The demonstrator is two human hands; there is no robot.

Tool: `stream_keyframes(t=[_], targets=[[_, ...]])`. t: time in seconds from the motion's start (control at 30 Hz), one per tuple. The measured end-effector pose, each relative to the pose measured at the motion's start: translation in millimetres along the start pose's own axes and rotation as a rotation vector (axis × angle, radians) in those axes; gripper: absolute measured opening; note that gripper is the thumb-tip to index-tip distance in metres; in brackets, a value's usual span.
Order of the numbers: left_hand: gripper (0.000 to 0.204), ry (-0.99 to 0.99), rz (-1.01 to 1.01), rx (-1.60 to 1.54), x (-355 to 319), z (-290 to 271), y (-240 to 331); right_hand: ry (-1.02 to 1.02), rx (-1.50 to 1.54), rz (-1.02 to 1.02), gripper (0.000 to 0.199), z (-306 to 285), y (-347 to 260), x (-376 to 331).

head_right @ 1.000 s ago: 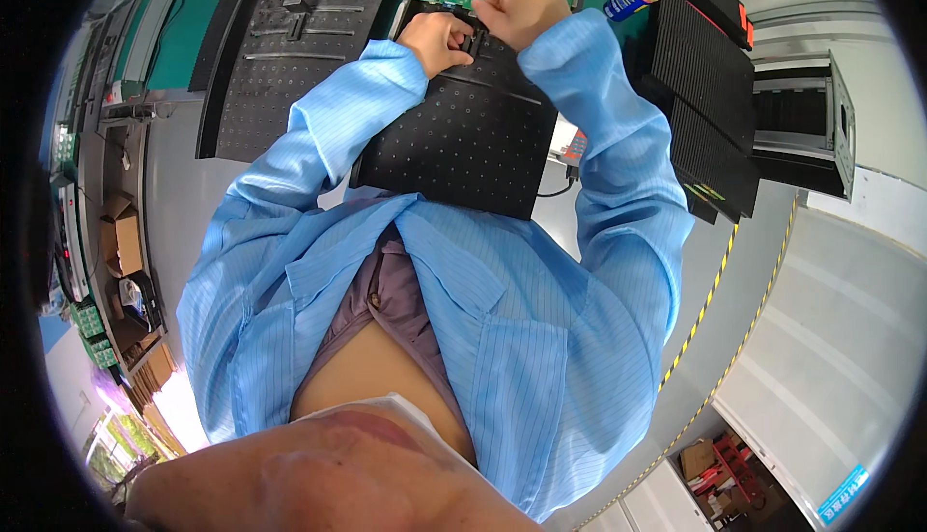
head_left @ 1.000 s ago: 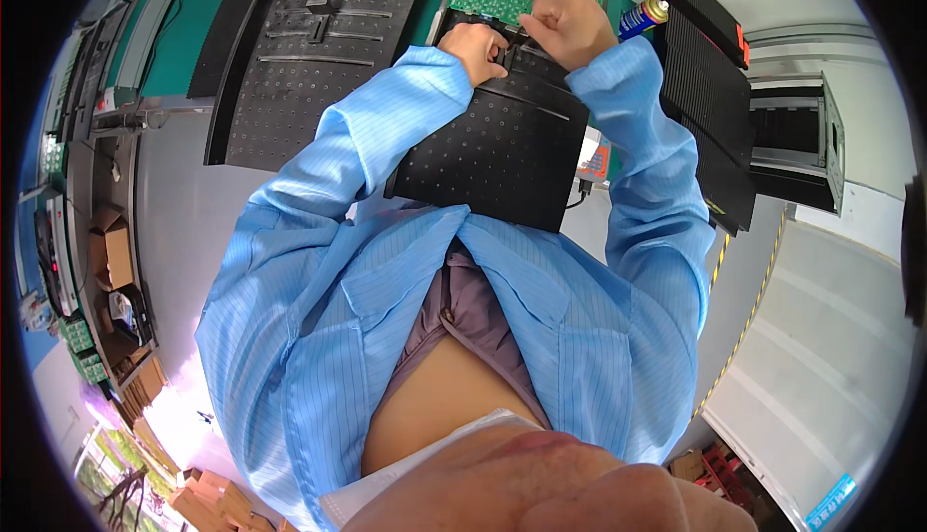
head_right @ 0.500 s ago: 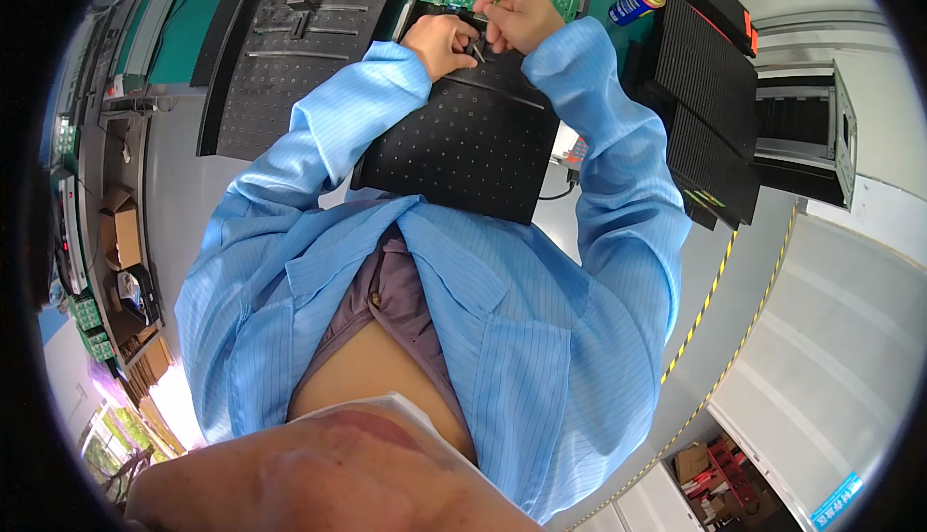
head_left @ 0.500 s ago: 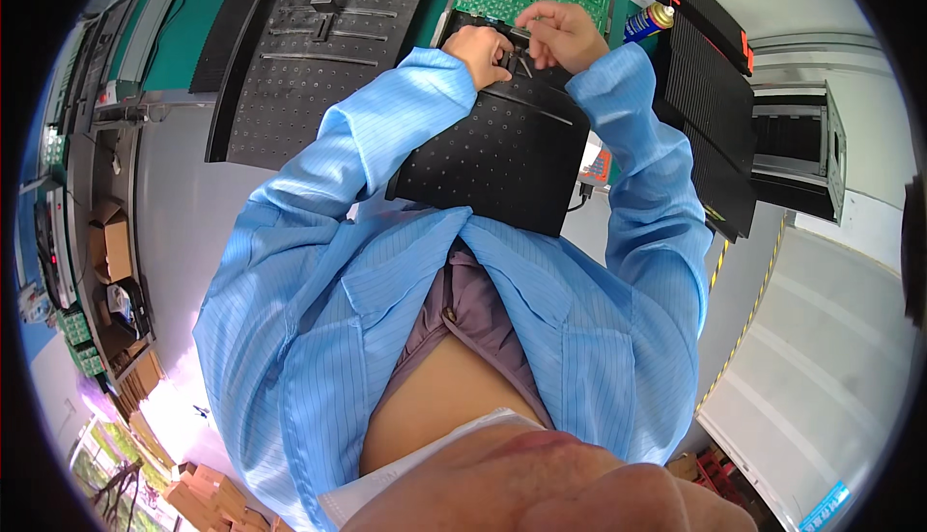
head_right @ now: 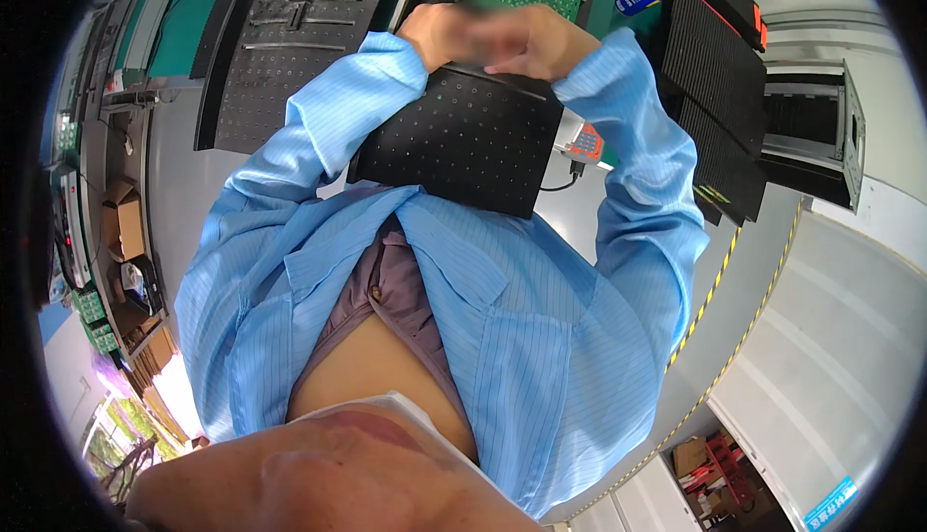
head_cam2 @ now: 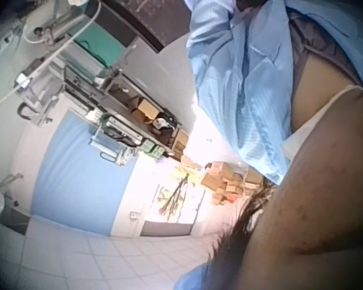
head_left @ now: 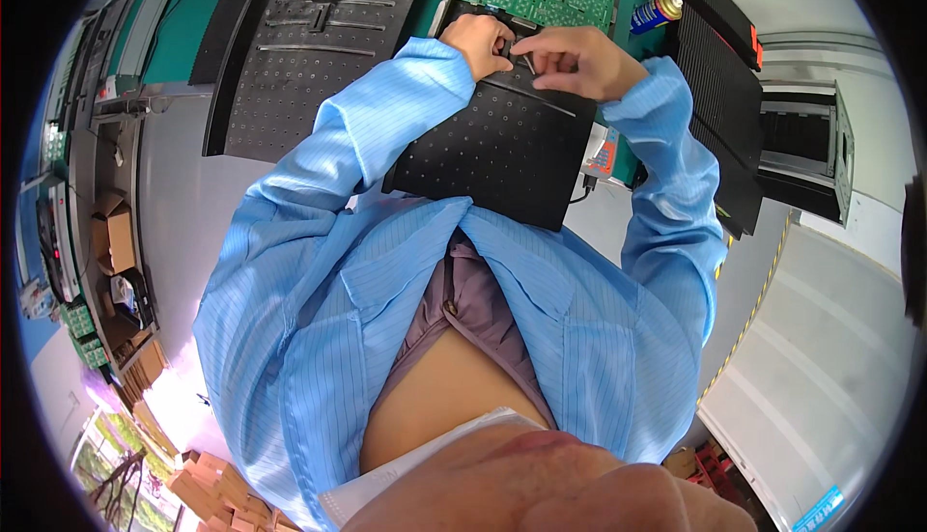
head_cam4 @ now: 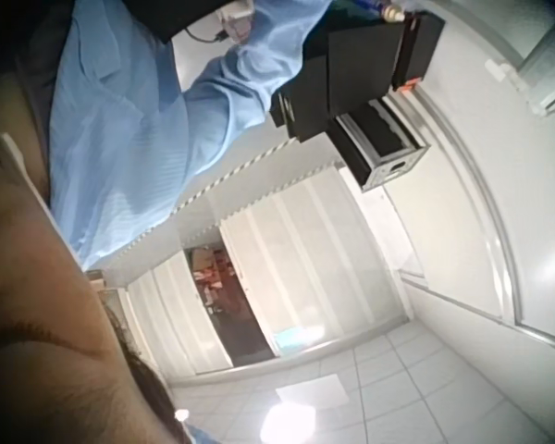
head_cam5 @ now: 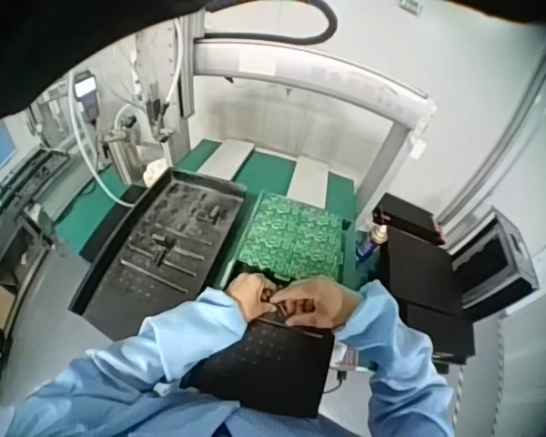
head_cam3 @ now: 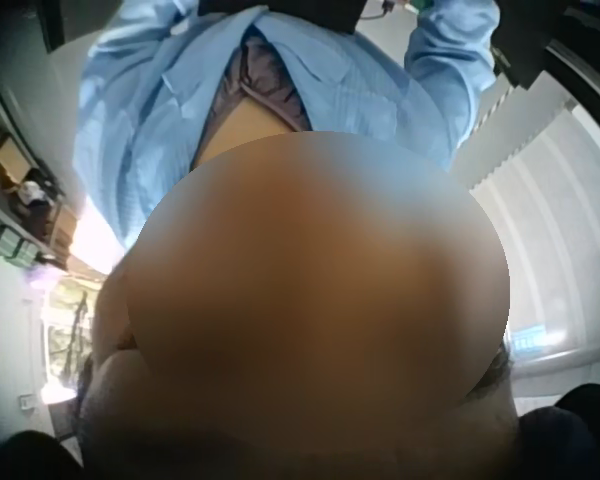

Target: Placing printed circuit boards into a testing fixture for inspection and testing.

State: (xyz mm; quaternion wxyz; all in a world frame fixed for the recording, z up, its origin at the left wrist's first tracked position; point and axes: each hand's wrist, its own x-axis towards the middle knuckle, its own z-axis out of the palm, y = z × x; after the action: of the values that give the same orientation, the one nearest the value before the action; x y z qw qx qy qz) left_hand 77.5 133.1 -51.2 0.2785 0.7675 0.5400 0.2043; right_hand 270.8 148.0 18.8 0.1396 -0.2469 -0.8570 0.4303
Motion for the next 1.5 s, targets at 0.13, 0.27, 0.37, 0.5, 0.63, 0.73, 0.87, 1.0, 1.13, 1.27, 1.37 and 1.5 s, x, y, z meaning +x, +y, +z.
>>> stream_keyframes(t=[0.13, 0.27, 0.37, 0.5, 0.63, 0.73, 0.87, 1.0, 1.13, 1.27, 1.37, 1.5], targets=[[0.027, -0.001, -0.026, 0.003, -0.2, -2.2, 1.9, -0.035, 0.011, -0.104, 0.017, 1.5, 3.7, 18.3], [0.029, 0.011, 0.006, 0.041, 0.8, 2.6, -4.8, 0.155, -0.204, 0.017, 0.010, -1.2, -0.4, 32.7], [0.026, 0.041, 0.014, 0.008, 0.8, 5.1, -5.6, 0.324, -0.060, 0.105, 0.014, 12.8, 0.5, 32.7], [0.024, 0.057, 0.024, -0.026, 0.1, 4.4, -3.4, 0.508, 0.184, 0.270, 0.019, 23.0, -3.3, 35.9], [0.024, 0.036, 0.024, -0.034, -1.7, 0.1, -0.1, 0.538, 0.473, 0.477, 0.021, 20.2, -7.0, 37.5], [0.023, 0.042, -0.001, -0.051, -1.9, 3.6, -5.3, 0.298, 0.533, 0.303, 0.017, 16.3, 1.8, 32.5], [0.023, 0.027, -0.028, -0.065, -2.7, 2.1, -5.0, 0.293, 0.345, 0.112, 0.013, 20.9, 9.1, 26.3], [0.022, 0.025, -0.026, -0.081, -5.1, 0.8, -2.7, 0.425, 0.219, 0.003, 0.012, 31.2, 22.3, 16.6], [0.019, 0.065, 0.047, -0.099, -6.1, 2.1, -4.1, 0.609, 0.407, 0.075, 0.009, 48.3, 31.8, 6.4], [0.032, 0.104, 0.229, -0.077, -4.3, 6.4, -18.5, 0.838, -0.146, -0.207, 0.006, 71.0, -1.6, 24.9], [0.036, 0.124, 0.212, -0.168, -11.2, 6.1, -15.9, 0.921, -0.152, -0.353, 0.008, 77.0, -27.6, 17.6], [0.039, 0.178, 0.172, -0.227, -18.9, 6.9, -5.6, 0.967, 0.104, -0.247, 0.013, 102.0, -11.2, -25.7]])
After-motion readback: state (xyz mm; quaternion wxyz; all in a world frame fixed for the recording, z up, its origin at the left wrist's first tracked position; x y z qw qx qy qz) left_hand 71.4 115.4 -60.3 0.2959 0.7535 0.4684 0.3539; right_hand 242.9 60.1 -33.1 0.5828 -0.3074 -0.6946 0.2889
